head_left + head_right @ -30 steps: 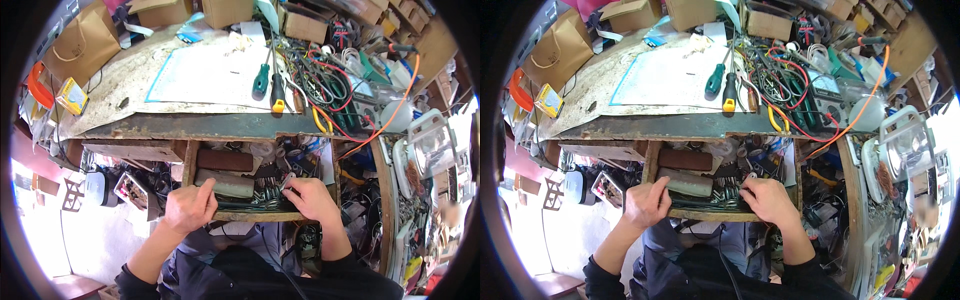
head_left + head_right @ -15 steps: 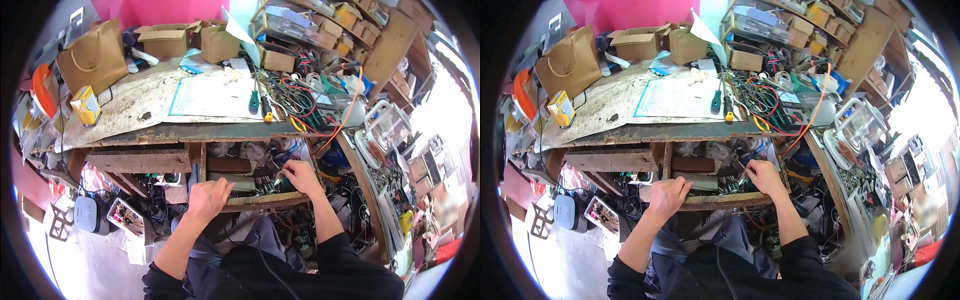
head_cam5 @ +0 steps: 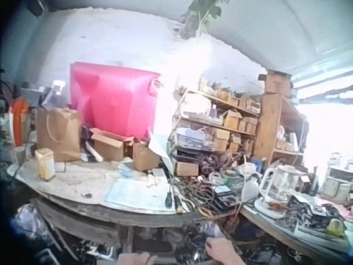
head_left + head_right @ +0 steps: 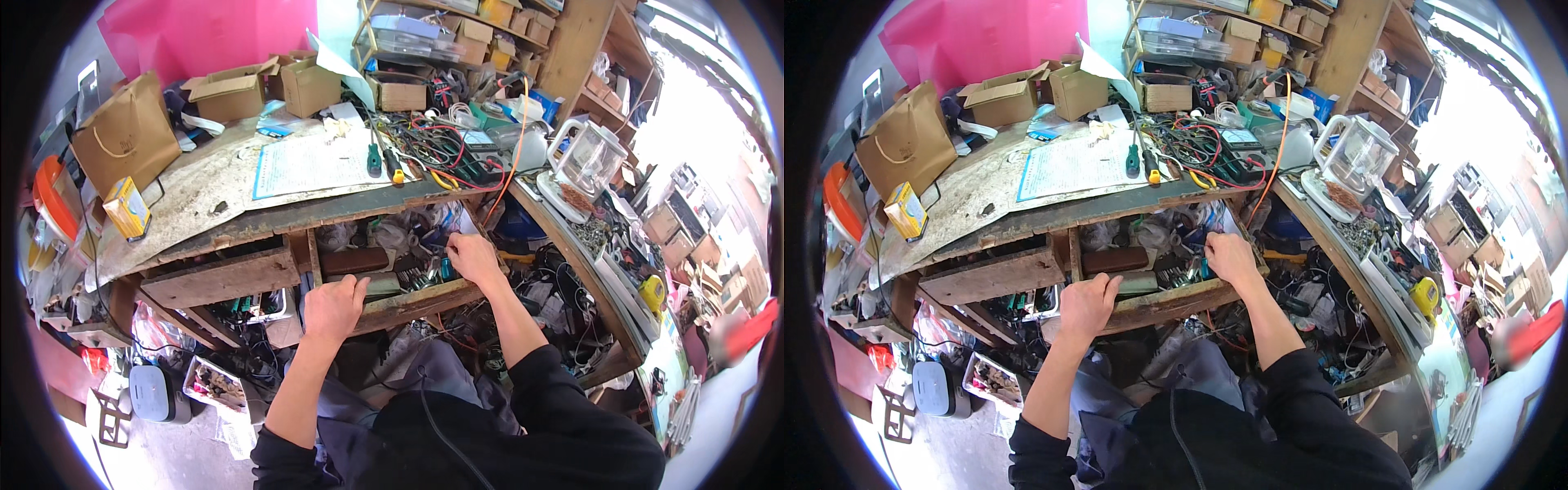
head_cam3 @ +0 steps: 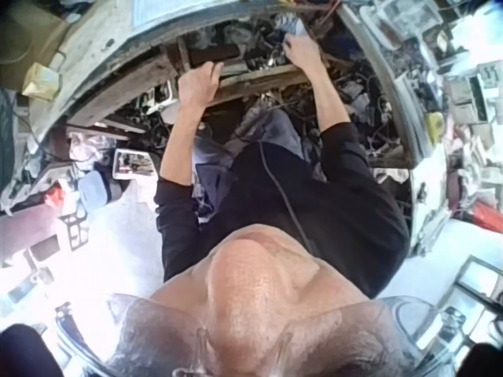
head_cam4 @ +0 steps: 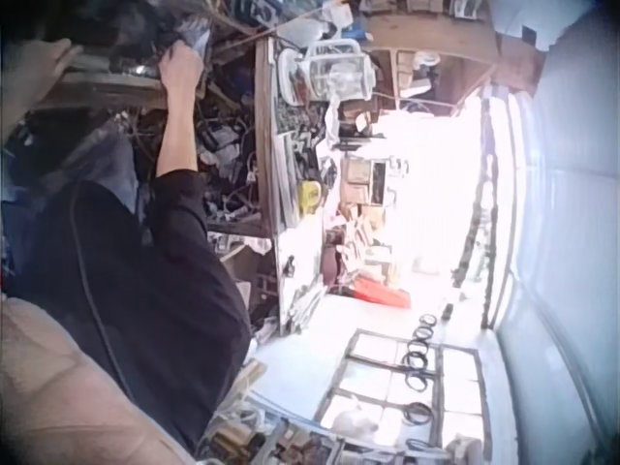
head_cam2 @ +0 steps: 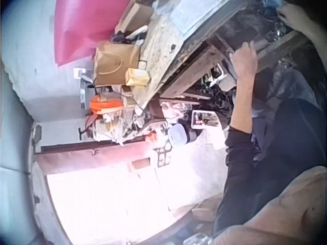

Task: The person disassembles a hair dryer using a screwdriver, removes the internal heating element, and places components on a cluttered workbench. The person then searches through a drawer for small parts and tools.

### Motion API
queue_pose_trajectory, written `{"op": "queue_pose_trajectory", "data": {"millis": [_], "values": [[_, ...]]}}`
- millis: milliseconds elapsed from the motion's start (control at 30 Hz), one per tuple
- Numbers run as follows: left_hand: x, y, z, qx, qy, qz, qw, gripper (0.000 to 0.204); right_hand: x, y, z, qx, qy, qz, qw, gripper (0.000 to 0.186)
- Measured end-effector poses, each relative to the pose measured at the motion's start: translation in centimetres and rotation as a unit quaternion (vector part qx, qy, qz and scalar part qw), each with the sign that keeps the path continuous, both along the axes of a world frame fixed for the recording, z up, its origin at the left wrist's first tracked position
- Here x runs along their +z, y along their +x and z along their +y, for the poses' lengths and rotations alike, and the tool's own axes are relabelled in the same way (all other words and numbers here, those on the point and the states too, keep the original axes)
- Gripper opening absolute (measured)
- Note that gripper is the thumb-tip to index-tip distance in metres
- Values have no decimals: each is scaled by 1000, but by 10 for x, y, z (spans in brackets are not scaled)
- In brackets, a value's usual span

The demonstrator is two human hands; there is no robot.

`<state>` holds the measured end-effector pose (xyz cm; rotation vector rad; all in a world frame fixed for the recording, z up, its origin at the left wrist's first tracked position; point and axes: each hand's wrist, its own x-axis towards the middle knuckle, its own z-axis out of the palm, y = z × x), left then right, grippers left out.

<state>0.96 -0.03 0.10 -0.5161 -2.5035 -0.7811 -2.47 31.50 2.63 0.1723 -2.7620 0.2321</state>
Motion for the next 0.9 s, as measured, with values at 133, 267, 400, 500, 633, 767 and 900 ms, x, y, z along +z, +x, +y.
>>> {"op": "queue_pose_trajectory", "data": {"millis": [133, 267, 400, 500, 633, 767, 900], "values": [[-2, -1, -1, 9, 8, -7, 1000, 39, 0, 2, -2, -40, -15, -10, 999, 18], [-1, 0, 3, 2, 26, -9, 1000, 38, -4, 14, -6, -83, -63, -5, 995, 23], [0, 1, 1, 4, 37, -7, 999, 37, -3, 31, -22, -112, -114, -6, 987, 24], [4, 3, 0, 7, 18, -8, 1000, 36, -8, 29, -21, -108, -120, 17, 987, 25], [7, 3, 0, 8, 0, -7, 1000, 36, -4, 33, -22, -110, -120, 22, 986, 25], [4, 1, -1, 8, -6, -1, 1000, 37, -2, 33, -24, -112, -120, 17, 986, 25], [3, 0, 1, 11, -3, -7, 1000, 37, -4, 32, -22, -108, -117, 13, 987, 26]]}}
